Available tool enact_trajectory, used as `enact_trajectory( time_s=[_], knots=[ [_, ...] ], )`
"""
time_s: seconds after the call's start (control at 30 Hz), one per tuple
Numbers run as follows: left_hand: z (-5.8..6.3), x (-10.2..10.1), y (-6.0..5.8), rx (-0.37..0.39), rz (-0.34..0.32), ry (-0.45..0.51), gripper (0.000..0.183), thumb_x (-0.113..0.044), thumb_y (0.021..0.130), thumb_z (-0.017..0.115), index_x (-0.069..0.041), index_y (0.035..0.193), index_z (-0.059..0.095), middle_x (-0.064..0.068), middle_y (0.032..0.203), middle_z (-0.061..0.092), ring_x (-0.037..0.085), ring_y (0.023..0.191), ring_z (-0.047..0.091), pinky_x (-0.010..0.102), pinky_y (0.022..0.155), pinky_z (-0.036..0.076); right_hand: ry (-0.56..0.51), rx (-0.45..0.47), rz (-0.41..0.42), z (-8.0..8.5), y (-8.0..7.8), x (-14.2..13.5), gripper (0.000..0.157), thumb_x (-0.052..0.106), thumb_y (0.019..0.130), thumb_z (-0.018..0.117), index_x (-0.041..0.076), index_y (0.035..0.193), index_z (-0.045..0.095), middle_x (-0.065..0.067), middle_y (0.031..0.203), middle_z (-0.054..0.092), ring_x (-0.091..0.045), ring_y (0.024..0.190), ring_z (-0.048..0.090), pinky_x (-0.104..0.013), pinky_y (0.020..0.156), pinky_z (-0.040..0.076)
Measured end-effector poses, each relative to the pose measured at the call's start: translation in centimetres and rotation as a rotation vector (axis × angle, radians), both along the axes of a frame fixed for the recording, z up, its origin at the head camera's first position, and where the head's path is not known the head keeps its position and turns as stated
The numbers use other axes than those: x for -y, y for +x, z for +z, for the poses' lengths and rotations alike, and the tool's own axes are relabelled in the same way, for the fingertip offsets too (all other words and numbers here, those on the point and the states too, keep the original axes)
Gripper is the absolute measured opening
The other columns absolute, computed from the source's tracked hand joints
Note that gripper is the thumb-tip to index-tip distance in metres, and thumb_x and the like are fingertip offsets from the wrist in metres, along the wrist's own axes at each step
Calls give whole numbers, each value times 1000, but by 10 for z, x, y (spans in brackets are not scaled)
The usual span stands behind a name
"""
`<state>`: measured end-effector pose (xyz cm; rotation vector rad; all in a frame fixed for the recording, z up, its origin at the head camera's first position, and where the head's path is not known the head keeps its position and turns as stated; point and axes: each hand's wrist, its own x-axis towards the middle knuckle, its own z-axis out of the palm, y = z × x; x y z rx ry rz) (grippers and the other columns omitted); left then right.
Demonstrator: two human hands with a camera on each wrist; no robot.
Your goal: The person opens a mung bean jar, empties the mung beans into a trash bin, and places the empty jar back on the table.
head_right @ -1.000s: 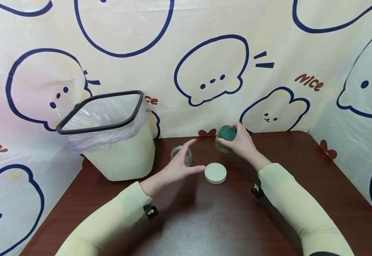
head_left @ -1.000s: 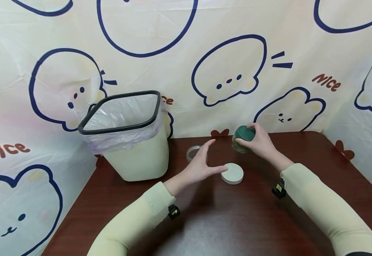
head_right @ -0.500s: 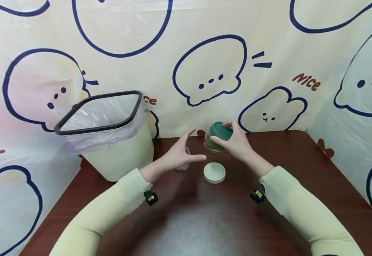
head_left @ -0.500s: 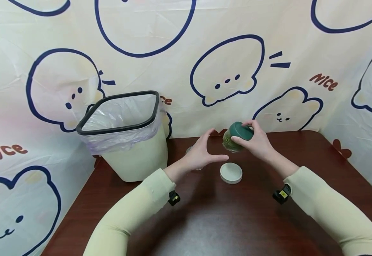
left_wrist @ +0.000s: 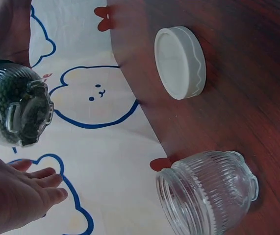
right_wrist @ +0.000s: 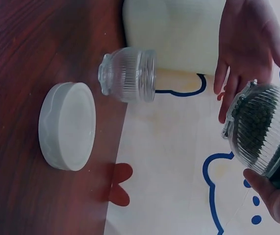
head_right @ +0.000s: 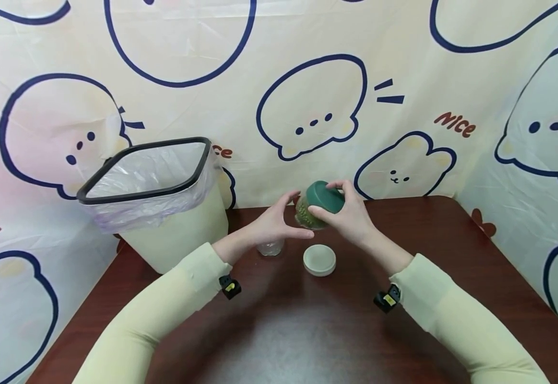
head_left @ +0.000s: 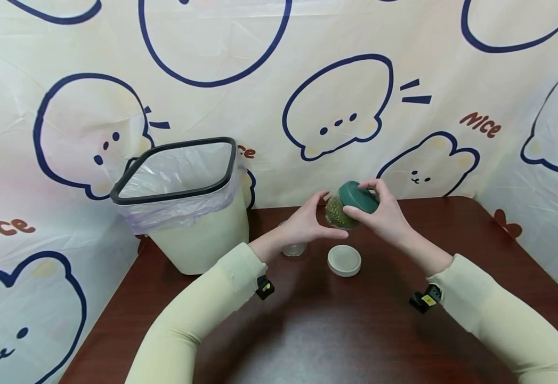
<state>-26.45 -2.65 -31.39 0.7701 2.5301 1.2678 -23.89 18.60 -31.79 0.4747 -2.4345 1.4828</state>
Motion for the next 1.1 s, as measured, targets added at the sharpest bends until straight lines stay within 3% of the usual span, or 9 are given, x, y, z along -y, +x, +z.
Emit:
enact_trajectory(
  time_s=[0.43,0.83,1.1],
  knots=[
    [3,-4,5,46,-42,40,90,-43,75,82,-17,144,30,-1,124,48,16,109,52,37,91,46,-76,-15,26,1,12,10,59,22,88,71,1,130,35,-20,133,41,-37,111,48,-48,80,47],
    [-3,-6,9,10,28,112,82,-38,73,85,-15,136,38,-3,121,52,15,108,52,34,90,46,-110,-15,53,0,16,17,56,20,88,70,1,128,36,-18,132,43,-34,109,49,-45,81,45],
    [-7,-9,15,-57,88,135,81,-38,70,87,-16,135,44,-6,116,56,13,103,55,33,85,49,-118,-20,68,-1,16,19,58,19,88,71,2,130,36,-17,133,41,-34,111,48,-47,83,43]
  ],
)
